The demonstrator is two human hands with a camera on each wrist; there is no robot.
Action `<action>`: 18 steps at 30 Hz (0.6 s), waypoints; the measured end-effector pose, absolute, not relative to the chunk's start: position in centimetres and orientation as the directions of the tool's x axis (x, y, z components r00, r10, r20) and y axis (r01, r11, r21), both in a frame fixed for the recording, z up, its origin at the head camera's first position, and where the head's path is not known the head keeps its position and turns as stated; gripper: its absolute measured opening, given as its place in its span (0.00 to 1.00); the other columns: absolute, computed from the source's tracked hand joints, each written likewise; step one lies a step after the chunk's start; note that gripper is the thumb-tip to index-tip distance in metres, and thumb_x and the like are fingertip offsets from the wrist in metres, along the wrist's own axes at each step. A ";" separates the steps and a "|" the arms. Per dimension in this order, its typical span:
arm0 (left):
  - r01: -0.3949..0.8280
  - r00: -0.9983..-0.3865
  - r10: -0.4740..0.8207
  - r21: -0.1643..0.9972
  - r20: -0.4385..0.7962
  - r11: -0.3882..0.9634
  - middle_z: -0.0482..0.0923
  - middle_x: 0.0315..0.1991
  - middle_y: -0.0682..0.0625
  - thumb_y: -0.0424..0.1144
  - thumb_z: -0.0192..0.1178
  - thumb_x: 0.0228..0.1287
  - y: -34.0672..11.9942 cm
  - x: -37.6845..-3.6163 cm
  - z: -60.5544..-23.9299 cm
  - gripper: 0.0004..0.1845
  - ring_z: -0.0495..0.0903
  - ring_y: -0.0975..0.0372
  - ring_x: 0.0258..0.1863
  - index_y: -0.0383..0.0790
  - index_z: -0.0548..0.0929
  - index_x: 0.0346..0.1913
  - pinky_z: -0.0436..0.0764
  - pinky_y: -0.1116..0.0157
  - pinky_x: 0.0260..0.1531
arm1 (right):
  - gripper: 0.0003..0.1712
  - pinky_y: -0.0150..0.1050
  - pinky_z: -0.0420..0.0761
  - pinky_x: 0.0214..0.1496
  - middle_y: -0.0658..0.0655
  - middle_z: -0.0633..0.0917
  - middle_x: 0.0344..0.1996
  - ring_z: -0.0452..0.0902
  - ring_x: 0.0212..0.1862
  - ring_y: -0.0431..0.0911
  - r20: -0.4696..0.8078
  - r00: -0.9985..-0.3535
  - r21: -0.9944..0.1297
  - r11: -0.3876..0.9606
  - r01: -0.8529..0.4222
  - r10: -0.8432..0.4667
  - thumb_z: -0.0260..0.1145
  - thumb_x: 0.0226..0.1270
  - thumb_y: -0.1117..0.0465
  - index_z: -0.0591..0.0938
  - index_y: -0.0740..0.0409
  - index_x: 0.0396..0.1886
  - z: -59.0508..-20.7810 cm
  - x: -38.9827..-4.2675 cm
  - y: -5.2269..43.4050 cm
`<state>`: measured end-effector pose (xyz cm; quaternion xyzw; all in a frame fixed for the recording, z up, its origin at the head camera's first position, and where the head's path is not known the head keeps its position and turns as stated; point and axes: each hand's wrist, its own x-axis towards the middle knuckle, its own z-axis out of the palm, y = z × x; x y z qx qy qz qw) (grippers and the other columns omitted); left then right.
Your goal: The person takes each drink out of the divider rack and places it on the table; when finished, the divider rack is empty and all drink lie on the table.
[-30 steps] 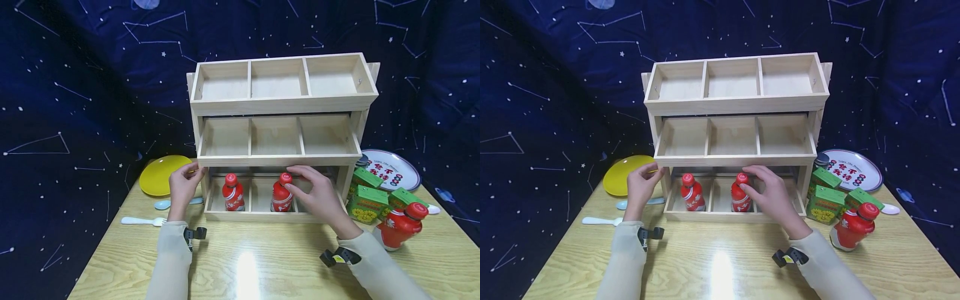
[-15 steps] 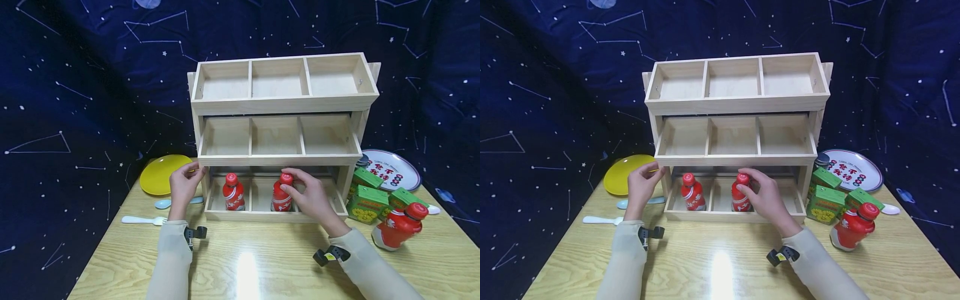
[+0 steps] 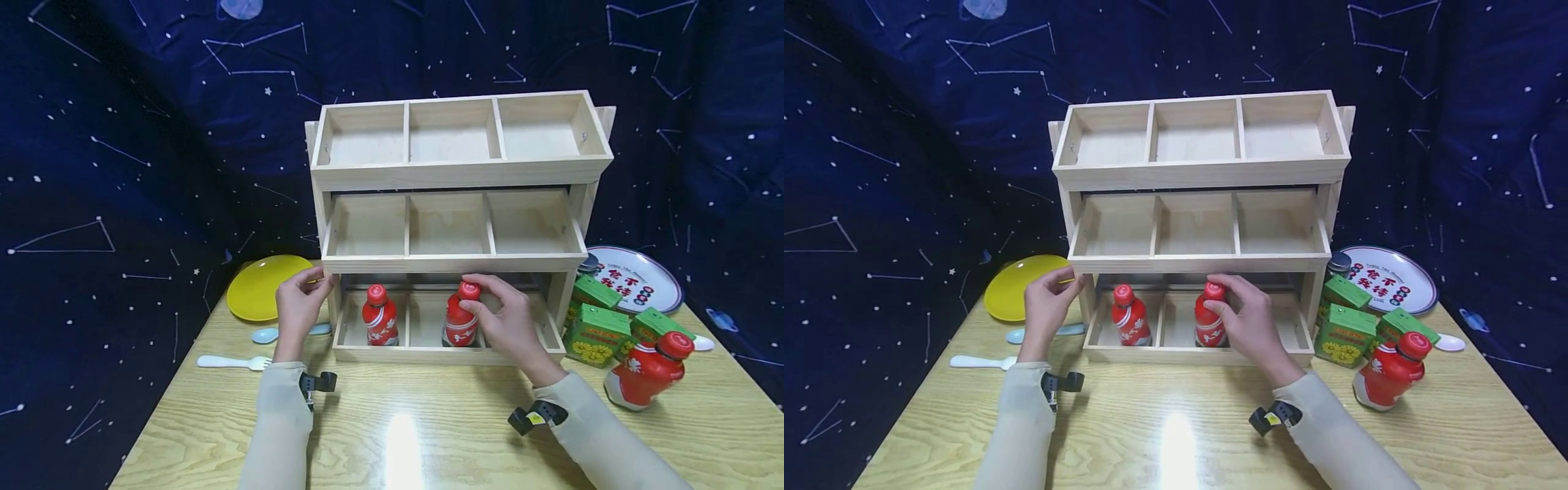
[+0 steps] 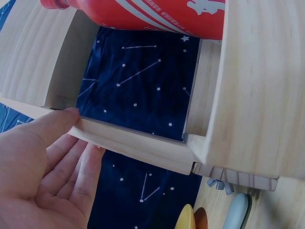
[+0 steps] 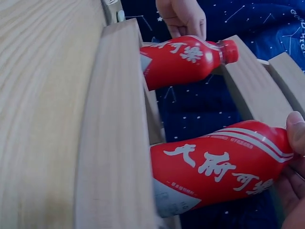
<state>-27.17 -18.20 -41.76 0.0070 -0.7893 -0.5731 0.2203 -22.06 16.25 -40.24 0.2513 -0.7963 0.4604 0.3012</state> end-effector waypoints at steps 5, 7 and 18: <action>0.252 -0.899 -0.264 0.907 0.349 0.338 0.86 0.43 0.47 0.42 0.73 0.57 -18.2 -27.2 -41.8 0.17 0.86 0.57 0.39 0.39 0.88 0.48 0.85 0.69 0.40 | 0.28 0.24 0.78 0.51 0.59 0.85 0.47 0.79 0.47 0.43 0.738 -0.666 -0.558 0.454 -0.695 -0.111 0.76 0.49 0.77 0.82 0.64 0.53 -39.4 -21.8 16.6; 0.248 -0.901 -0.262 0.905 0.346 0.345 0.86 0.44 0.47 0.42 0.73 0.58 -18.1 -27.2 -41.7 0.17 0.86 0.58 0.40 0.39 0.87 0.49 0.85 0.69 0.40 | 0.28 0.24 0.78 0.51 0.61 0.85 0.46 0.79 0.47 0.41 0.750 -0.652 -0.552 0.442 -0.707 -0.106 0.76 0.47 0.79 0.82 0.67 0.51 -38.8 -21.5 16.6; 0.224 -0.907 -0.265 0.907 0.328 0.356 0.86 0.45 0.49 0.45 0.73 0.58 -18.2 -27.2 -41.8 0.18 0.86 0.60 0.41 0.42 0.87 0.50 0.85 0.67 0.42 | 0.30 0.26 0.80 0.49 0.61 0.86 0.45 0.81 0.46 0.36 0.762 -0.643 -0.575 0.371 -0.730 -0.084 0.74 0.45 0.83 0.82 0.68 0.52 -36.1 -19.0 18.0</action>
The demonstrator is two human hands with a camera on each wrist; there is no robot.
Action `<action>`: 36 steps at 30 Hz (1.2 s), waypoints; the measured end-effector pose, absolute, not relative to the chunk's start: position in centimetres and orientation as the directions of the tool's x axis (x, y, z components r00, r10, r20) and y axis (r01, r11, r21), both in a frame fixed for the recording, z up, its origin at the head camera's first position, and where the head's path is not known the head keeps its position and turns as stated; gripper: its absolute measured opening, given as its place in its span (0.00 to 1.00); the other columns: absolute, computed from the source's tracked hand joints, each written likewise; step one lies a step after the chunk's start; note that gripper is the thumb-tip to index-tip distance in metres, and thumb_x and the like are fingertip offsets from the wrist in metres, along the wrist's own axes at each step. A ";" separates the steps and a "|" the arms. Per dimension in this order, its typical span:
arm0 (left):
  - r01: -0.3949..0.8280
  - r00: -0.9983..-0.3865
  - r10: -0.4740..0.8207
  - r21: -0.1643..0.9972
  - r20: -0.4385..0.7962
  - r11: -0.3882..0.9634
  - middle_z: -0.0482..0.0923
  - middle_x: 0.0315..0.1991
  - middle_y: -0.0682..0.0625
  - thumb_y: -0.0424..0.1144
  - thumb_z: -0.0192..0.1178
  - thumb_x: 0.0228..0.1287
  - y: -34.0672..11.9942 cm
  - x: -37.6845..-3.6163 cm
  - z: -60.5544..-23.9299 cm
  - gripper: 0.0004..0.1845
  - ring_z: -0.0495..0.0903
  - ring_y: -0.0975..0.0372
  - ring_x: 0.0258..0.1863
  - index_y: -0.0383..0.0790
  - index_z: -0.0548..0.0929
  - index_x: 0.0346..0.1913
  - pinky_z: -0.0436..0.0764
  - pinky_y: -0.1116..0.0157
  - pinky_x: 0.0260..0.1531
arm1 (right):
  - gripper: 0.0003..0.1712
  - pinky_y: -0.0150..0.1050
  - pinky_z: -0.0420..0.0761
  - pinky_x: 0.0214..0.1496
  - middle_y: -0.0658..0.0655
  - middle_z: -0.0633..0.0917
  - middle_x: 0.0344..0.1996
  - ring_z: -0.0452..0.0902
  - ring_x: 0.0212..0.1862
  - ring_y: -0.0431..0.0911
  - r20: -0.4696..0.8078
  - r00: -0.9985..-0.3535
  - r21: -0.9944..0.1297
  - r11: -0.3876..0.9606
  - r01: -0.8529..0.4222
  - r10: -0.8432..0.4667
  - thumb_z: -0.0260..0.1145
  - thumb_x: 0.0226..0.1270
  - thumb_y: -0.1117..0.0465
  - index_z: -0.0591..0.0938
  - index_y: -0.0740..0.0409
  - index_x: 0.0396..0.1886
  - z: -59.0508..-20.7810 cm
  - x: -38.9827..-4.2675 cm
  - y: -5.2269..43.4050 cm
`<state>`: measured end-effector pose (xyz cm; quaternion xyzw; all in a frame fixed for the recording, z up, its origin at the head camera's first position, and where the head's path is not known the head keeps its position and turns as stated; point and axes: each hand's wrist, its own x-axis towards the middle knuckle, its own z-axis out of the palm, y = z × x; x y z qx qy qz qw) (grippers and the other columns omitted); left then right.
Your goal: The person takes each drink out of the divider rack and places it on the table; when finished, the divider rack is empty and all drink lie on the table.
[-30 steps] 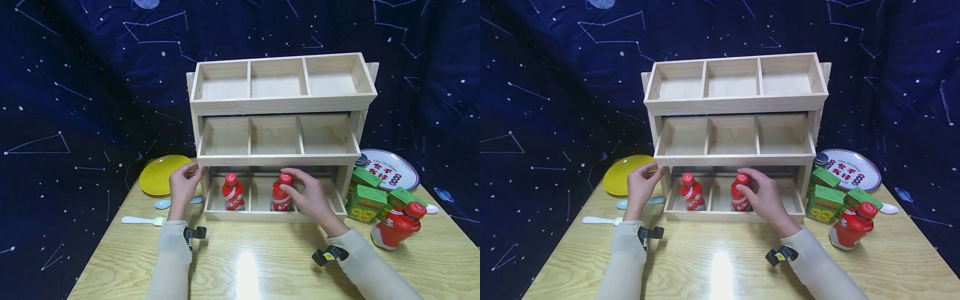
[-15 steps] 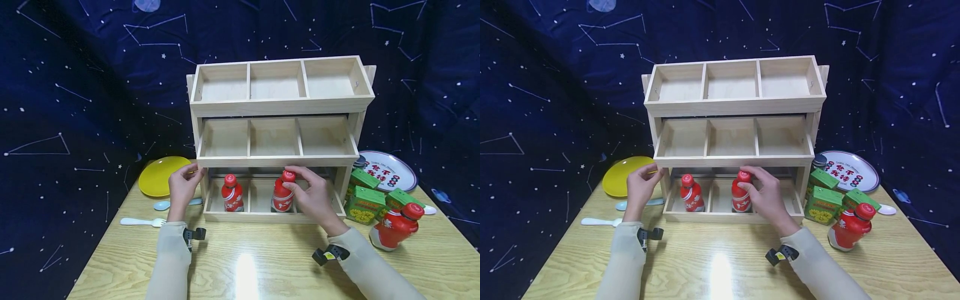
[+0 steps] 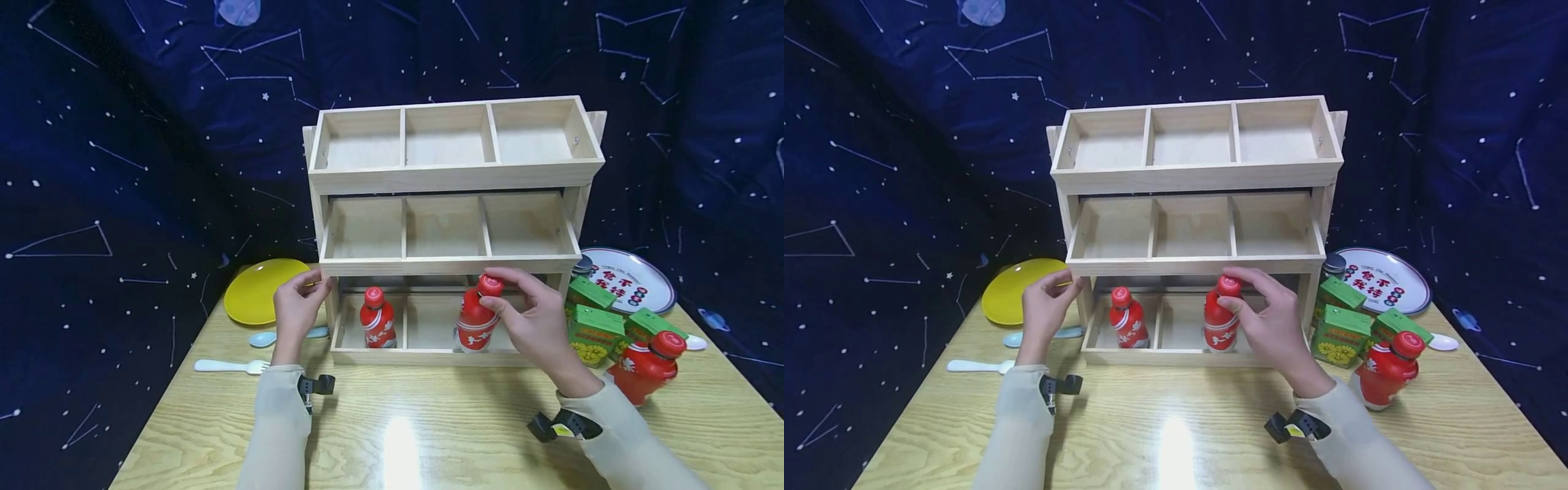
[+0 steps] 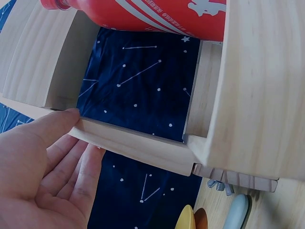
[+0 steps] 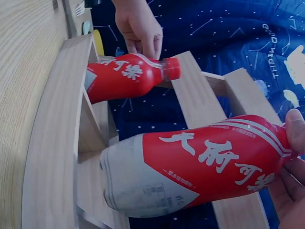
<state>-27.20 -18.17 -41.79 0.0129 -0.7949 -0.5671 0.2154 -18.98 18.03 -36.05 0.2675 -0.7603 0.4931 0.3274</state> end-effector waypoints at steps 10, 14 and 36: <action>0.206 -0.913 -0.267 0.912 0.310 0.356 0.85 0.46 0.49 0.45 0.72 0.59 -18.1 -27.1 -41.7 0.18 0.86 0.59 0.41 0.43 0.87 0.51 0.85 0.66 0.43 | 0.31 0.25 0.79 0.52 0.58 0.86 0.44 0.81 0.45 0.39 0.722 -0.689 -0.602 0.432 -0.672 -0.067 0.72 0.45 0.86 0.82 0.69 0.52 -35.3 -16.0 20.8; 0.196 -0.916 -0.266 0.915 0.299 0.354 0.85 0.47 0.50 0.45 0.72 0.59 -18.0 -27.0 -41.6 0.18 0.86 0.59 0.42 0.43 0.87 0.51 0.85 0.66 0.44 | 0.33 0.24 0.78 0.51 0.54 0.86 0.45 0.81 0.47 0.38 0.728 -0.684 -0.594 0.451 -0.666 -0.051 0.72 0.43 0.87 0.82 0.69 0.53 -35.4 -15.1 22.1; 0.201 -0.913 -0.266 0.908 0.309 0.368 0.85 0.46 0.49 0.45 0.72 0.59 -18.2 -27.2 -41.6 0.19 0.86 0.59 0.42 0.42 0.87 0.51 0.85 0.66 0.43 | 0.29 0.16 0.76 0.43 0.35 0.83 0.42 0.79 0.43 0.27 0.558 -0.817 -0.688 0.632 -0.357 0.147 0.75 0.49 0.79 0.83 0.63 0.54 -37.7 -11.0 28.8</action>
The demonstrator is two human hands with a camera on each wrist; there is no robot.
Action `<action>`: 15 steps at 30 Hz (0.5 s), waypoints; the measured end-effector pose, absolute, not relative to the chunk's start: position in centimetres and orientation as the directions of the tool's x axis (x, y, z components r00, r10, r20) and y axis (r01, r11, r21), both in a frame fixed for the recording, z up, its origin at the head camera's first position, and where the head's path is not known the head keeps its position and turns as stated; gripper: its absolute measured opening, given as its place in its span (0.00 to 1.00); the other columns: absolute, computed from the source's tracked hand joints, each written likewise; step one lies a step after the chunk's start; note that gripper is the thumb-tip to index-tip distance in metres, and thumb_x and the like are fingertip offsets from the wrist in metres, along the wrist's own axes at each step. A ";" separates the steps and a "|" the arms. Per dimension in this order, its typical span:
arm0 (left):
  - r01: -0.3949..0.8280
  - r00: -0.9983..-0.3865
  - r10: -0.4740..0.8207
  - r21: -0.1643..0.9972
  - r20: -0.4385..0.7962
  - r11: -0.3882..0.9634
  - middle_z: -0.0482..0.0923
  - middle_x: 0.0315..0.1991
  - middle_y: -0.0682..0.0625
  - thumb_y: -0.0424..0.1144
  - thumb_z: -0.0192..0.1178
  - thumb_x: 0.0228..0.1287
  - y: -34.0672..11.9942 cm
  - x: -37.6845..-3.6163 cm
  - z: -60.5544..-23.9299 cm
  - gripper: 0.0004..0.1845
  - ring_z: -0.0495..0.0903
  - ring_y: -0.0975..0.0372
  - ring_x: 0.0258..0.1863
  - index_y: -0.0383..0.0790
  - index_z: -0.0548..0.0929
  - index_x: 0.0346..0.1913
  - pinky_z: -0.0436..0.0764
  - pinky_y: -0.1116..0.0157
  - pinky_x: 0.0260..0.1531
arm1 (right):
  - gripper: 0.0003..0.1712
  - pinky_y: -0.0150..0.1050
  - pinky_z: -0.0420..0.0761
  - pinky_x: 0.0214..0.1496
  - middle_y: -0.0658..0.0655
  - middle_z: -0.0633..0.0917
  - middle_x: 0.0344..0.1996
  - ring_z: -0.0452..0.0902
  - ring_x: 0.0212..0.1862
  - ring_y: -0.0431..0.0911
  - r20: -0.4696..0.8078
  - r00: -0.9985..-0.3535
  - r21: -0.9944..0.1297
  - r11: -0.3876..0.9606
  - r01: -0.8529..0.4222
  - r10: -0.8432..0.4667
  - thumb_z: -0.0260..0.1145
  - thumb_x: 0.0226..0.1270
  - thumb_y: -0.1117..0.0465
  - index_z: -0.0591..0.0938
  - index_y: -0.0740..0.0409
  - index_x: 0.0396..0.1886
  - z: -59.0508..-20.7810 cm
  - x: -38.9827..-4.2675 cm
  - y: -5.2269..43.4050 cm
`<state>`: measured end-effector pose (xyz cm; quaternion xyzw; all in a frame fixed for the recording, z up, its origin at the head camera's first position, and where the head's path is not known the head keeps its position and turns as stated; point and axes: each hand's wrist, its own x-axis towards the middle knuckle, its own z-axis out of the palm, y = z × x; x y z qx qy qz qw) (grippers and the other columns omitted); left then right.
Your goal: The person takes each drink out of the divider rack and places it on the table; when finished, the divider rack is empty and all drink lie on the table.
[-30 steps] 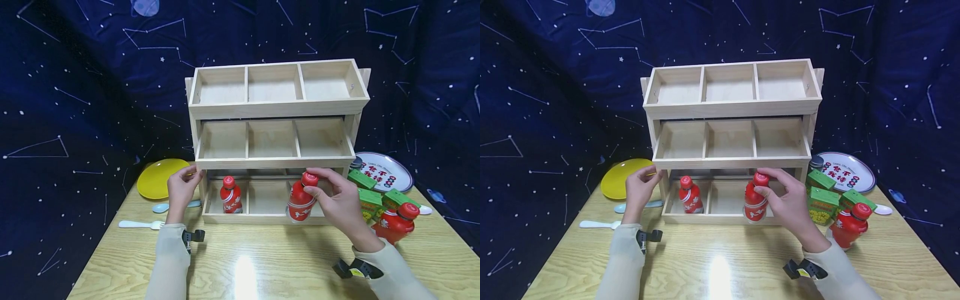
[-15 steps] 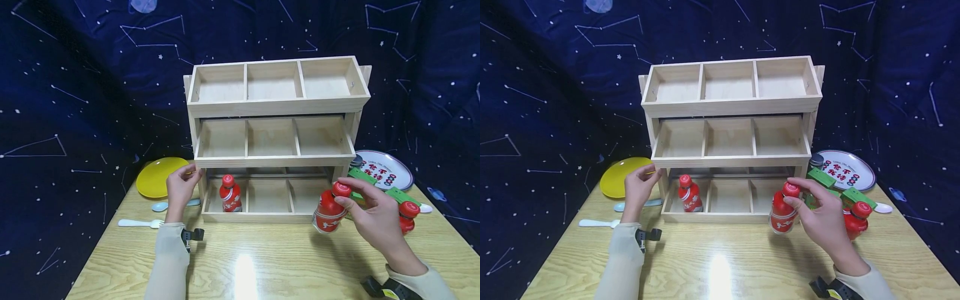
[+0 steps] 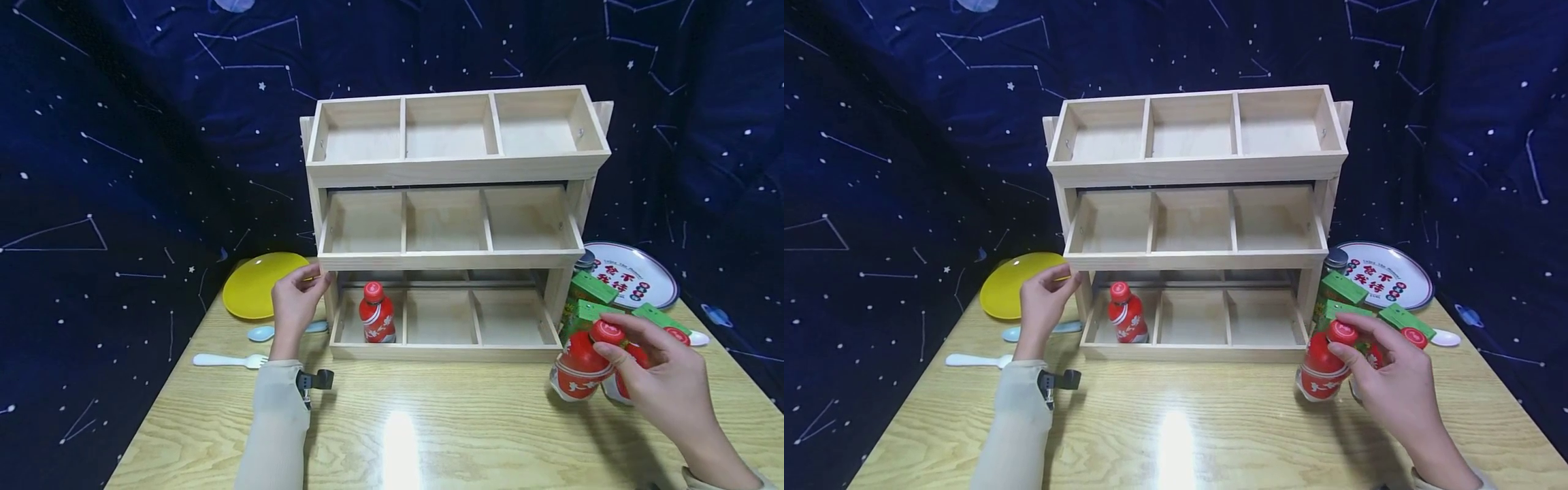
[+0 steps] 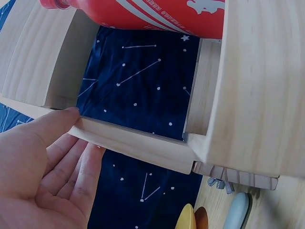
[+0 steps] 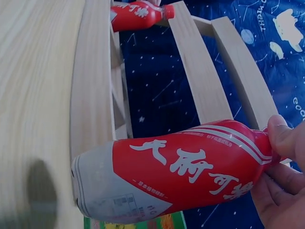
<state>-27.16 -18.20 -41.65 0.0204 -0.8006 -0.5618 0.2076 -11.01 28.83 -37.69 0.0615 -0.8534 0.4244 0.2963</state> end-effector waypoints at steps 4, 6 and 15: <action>0.210 -0.910 -0.265 0.907 0.318 0.366 0.85 0.46 0.48 0.44 0.73 0.58 -18.3 -27.2 -41.5 0.19 0.86 0.58 0.42 0.40 0.87 0.50 0.85 0.67 0.42 | 0.29 0.15 0.74 0.44 0.32 0.82 0.42 0.78 0.42 0.25 0.547 -0.821 -0.676 0.663 -0.321 0.161 0.75 0.51 0.77 0.82 0.63 0.55 -38.2 -10.6 29.5; 0.207 -0.911 -0.265 0.906 0.316 0.368 0.85 0.46 0.47 0.44 0.73 0.59 -18.3 -27.2 -41.4 0.19 0.86 0.58 0.42 0.40 0.87 0.51 0.85 0.66 0.42 | 0.29 0.15 0.74 0.45 0.31 0.82 0.42 0.78 0.42 0.25 0.553 -0.818 -0.673 0.664 -0.326 0.158 0.74 0.51 0.78 0.82 0.63 0.55 -38.5 -10.6 29.7; 0.206 -0.910 -0.264 0.903 0.319 0.377 0.85 0.46 0.48 0.45 0.72 0.59 -18.2 -27.1 -41.5 0.19 0.86 0.58 0.42 0.41 0.87 0.51 0.85 0.65 0.43 | 0.28 0.13 0.72 0.45 0.27 0.78 0.42 0.75 0.43 0.22 0.548 -0.818 -0.660 0.692 -0.292 0.177 0.74 0.53 0.76 0.82 0.63 0.56 -39.8 -11.0 30.4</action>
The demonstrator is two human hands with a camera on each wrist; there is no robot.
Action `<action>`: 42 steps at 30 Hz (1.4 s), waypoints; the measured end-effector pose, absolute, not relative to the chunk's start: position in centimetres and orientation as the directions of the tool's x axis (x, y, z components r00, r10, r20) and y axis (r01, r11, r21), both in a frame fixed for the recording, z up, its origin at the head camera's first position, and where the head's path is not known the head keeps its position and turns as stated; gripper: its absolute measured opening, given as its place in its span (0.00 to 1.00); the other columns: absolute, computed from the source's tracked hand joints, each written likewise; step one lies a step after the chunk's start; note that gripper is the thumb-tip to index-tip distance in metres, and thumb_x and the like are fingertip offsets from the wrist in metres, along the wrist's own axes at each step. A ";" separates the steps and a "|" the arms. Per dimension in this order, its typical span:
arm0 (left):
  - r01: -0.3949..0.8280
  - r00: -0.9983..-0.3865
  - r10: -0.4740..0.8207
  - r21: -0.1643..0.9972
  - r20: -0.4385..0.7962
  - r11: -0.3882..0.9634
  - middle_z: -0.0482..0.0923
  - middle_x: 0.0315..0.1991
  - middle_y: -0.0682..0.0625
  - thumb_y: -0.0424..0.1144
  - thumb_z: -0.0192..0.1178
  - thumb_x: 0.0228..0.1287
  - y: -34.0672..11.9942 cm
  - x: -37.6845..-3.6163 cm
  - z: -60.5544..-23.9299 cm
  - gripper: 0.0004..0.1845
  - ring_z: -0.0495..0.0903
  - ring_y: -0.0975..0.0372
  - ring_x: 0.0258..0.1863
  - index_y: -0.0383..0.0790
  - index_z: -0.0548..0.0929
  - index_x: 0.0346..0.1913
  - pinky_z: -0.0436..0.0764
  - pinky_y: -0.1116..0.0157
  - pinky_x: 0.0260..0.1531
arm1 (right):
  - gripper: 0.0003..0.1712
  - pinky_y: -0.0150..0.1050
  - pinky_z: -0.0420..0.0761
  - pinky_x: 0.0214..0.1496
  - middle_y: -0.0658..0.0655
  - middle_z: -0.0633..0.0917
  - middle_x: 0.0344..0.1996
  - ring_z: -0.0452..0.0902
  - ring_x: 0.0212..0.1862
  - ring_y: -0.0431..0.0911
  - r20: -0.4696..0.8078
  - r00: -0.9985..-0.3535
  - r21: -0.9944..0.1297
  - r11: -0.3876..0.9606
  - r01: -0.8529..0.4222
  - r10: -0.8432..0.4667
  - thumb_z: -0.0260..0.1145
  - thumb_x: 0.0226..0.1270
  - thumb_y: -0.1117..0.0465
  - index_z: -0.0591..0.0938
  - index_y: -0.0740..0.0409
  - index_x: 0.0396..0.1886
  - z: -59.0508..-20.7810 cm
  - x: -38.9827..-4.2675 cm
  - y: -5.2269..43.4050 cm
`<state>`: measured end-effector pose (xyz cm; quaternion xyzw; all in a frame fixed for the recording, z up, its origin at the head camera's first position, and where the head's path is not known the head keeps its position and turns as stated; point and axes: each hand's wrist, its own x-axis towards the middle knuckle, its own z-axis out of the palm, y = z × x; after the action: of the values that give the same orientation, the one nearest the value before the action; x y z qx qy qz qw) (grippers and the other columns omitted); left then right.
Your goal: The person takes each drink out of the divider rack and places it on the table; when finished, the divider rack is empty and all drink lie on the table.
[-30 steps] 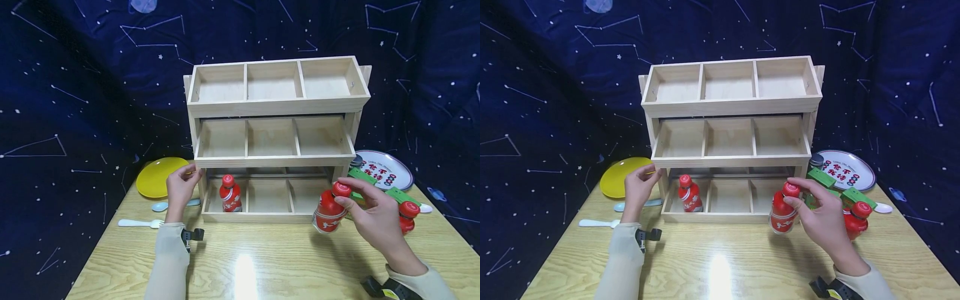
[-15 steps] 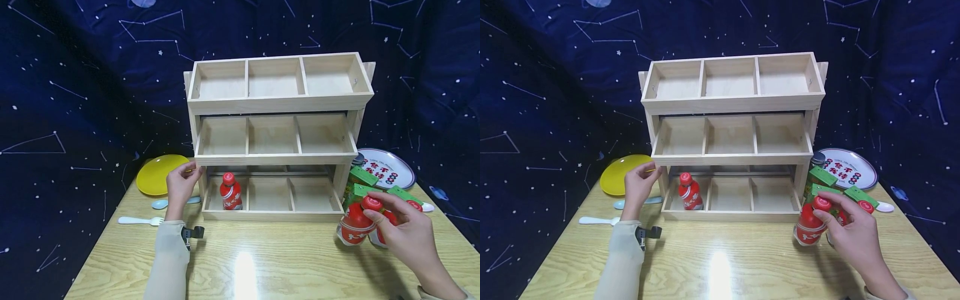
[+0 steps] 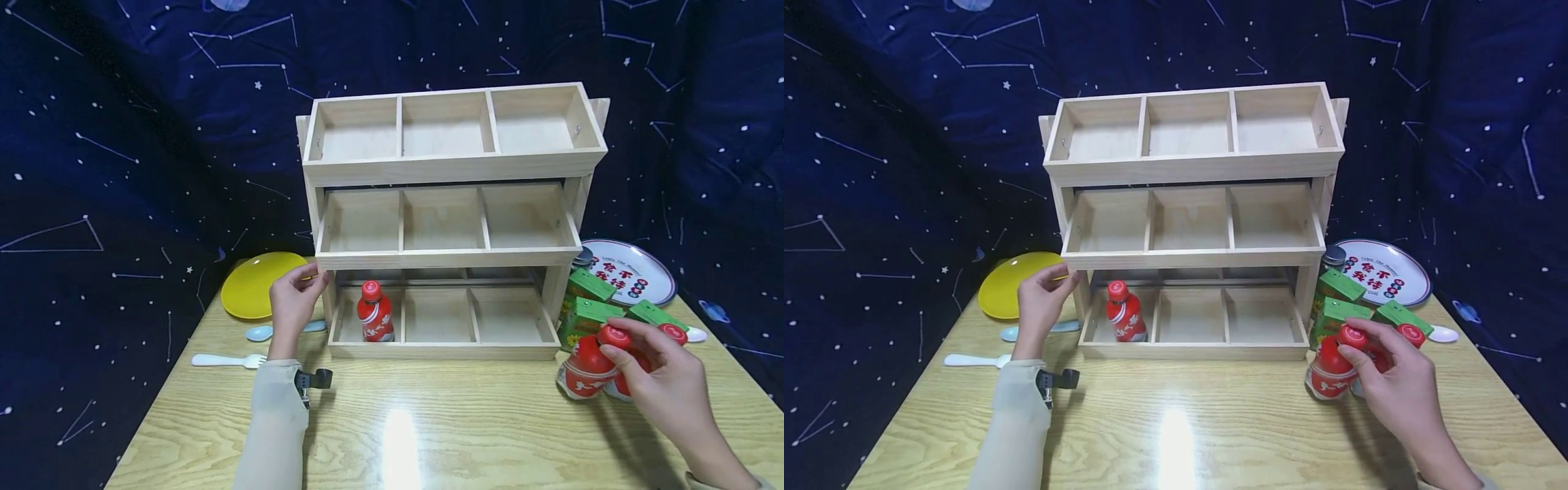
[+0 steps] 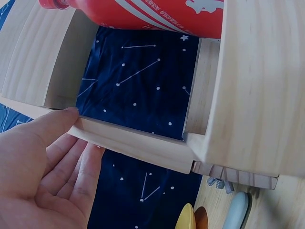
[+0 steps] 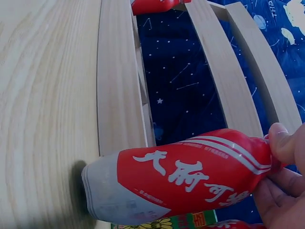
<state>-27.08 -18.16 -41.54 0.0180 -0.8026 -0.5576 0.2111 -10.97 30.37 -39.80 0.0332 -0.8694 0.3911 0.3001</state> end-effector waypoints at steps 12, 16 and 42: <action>0.203 -0.911 -0.263 0.901 0.317 0.382 0.85 0.47 0.49 0.47 0.72 0.59 -18.2 -27.2 -41.7 0.20 0.86 0.59 0.42 0.43 0.87 0.52 0.85 0.65 0.44 | 0.28 0.10 0.70 0.37 0.66 0.84 0.43 0.65 0.42 0.11 0.551 -0.832 -0.518 0.810 -0.277 0.067 0.76 0.54 0.70 0.79 0.63 0.56 -39.5 -11.1 30.4; 0.199 -0.915 -0.258 0.905 0.309 0.375 0.85 0.48 0.49 0.47 0.72 0.59 -18.2 -27.2 -41.6 0.20 0.86 0.59 0.43 0.43 0.87 0.52 0.84 0.65 0.45 | 0.29 0.11 0.71 0.35 0.61 0.84 0.42 0.67 0.38 0.16 0.602 -0.797 -0.484 0.814 -0.321 0.044 0.78 0.49 0.72 0.81 0.62 0.55 -39.1 -11.3 30.3; 0.222 -0.908 -0.261 0.905 0.328 0.363 0.85 0.45 0.49 0.44 0.72 0.58 -18.3 -27.3 -41.8 0.18 0.86 0.59 0.41 0.41 0.87 0.50 0.85 0.67 0.42 | 0.27 0.26 0.69 0.63 0.56 0.84 0.51 0.77 0.55 0.48 0.728 -0.655 -0.428 0.610 -0.667 -0.205 0.77 0.49 0.69 0.83 0.63 0.52 -38.0 -15.1 19.5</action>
<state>-27.28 -18.25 -41.79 0.0120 -0.7974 -0.5641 0.2140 -15.11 19.50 -38.01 0.2604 -0.8367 0.3567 0.3239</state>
